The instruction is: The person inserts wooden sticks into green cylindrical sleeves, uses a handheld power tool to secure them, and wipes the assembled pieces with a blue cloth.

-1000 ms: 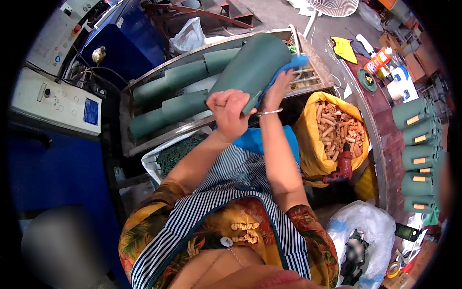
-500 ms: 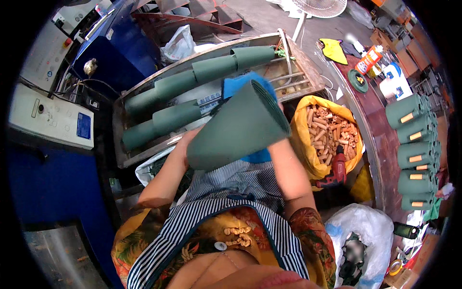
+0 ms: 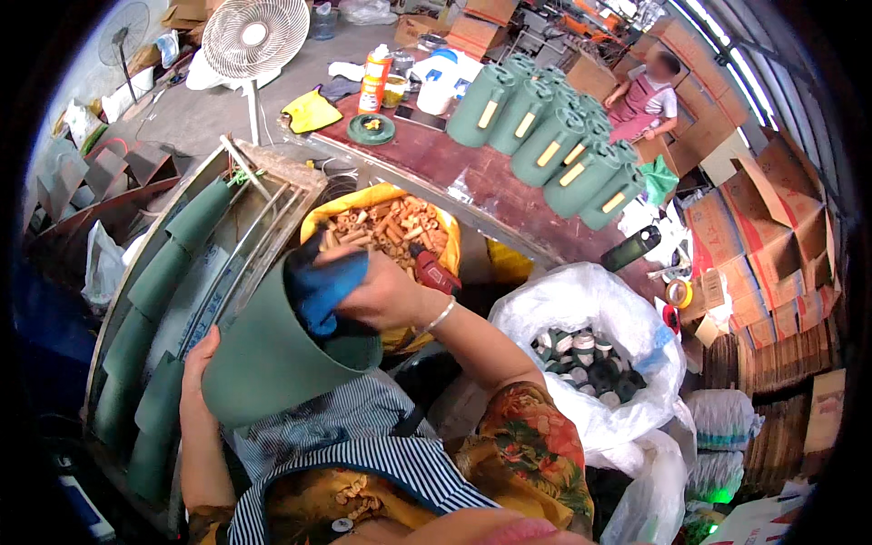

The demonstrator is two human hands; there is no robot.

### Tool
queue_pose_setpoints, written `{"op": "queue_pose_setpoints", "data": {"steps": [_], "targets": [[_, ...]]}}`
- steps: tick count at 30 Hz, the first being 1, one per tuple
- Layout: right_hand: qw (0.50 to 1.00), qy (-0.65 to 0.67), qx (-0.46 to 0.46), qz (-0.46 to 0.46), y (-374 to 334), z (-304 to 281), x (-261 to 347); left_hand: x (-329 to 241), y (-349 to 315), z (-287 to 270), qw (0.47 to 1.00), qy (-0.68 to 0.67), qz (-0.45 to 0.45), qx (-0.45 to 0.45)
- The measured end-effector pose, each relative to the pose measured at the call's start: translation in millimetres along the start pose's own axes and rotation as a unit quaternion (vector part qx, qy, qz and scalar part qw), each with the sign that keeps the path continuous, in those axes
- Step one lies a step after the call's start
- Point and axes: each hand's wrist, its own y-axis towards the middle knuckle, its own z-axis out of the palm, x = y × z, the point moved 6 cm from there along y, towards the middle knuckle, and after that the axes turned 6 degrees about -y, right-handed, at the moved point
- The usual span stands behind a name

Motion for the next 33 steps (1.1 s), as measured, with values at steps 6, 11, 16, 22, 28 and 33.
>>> {"op": "queue_pose_setpoints", "data": {"steps": [6, 11, 16, 22, 28, 33], "targets": [[0.887, 0.125, 0.279, 0.346, -62.5, 26.8, -23.5, -32.3, -11.2, 29.6, 0.937, 0.189, 0.294, -0.026], [0.548, 0.665, -0.148, 0.485, -100.3, 34.0, 2.5, -16.3, -69.3, 77.9, 0.726, 0.429, 0.534, 0.061], [0.644, 0.517, -0.360, 0.435, -85.8, 20.9, 25.2, -19.7, -93.5, 87.5, 0.620, 0.548, 0.559, 0.038], [0.889, 0.066, -0.368, 0.263, -30.4, 14.8, 79.3, -25.7, -119.5, 82.1, 0.535, 0.623, 0.570, -0.030], [0.979, -0.022, -0.141, 0.142, 27.8, 95.0, 125.9, 35.1, -106.0, 59.6, 0.584, 0.587, 0.559, -0.034], [0.937, -0.024, -0.041, 0.345, 2.1, 131.7, 74.7, 71.1, -83.1, 44.5, 0.558, 0.609, 0.558, -0.084]]}}
